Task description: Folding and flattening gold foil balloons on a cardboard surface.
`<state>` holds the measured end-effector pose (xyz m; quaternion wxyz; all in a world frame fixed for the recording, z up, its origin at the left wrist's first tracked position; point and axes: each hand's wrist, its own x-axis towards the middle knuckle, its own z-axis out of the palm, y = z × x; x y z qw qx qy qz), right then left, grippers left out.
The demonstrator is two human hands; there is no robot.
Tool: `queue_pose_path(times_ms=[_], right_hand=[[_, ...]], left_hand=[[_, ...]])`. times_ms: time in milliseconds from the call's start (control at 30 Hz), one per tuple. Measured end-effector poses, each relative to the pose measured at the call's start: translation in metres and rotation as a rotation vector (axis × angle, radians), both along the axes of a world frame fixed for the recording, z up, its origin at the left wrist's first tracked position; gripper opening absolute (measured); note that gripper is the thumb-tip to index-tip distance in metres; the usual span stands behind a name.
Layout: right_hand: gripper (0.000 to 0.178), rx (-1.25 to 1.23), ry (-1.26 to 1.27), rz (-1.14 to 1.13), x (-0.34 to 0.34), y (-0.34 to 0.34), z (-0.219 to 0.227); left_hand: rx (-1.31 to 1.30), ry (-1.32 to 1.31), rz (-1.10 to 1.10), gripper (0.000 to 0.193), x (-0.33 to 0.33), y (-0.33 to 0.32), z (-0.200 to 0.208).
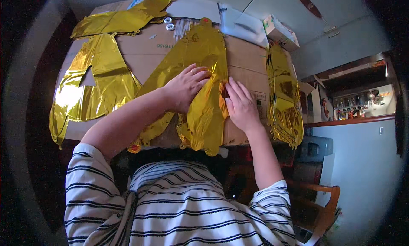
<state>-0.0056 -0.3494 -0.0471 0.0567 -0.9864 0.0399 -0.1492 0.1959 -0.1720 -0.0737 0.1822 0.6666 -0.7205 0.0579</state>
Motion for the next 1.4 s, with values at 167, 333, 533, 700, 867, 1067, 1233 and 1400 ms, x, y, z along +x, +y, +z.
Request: queue_pose_path(times_ms=[167,333,533,700,867,1067,1233,1400], right_hand=[[0.049,0.030,0.020,-0.002,0.001,-0.003,0.000],[0.050,-0.026,0.049,0.011,0.003,-0.005,0.000],[0.047,-0.023,0.023,-0.011,0.004,-0.002,0.001],[0.049,-0.044,0.029,-0.015,0.005,-0.001,0.002],[0.049,-0.093,0.042,-0.015,0.004,-0.001,0.001],[0.048,-0.077,0.053,-0.012,0.005,-0.002,0.000],[0.048,-0.052,0.062,-0.008,0.006,-0.004,-0.001],[0.049,-0.077,0.063,-0.014,0.005,-0.003,-0.002]], left_hand=[[-0.039,0.070,-0.014,0.095,-0.001,0.000,-0.002],[-0.086,0.083,-0.026,0.088,-0.002,0.000,0.002],[-0.096,0.059,-0.014,0.085,-0.002,0.001,0.001],[-0.094,0.040,-0.001,0.084,-0.003,0.001,0.001],[-0.024,0.114,-0.019,0.098,-0.004,0.001,0.007],[-0.064,0.104,-0.020,0.096,-0.003,0.001,0.003],[-0.082,0.095,-0.025,0.095,-0.001,-0.001,-0.002],[-0.085,0.200,-0.044,0.096,-0.001,-0.004,0.002]])
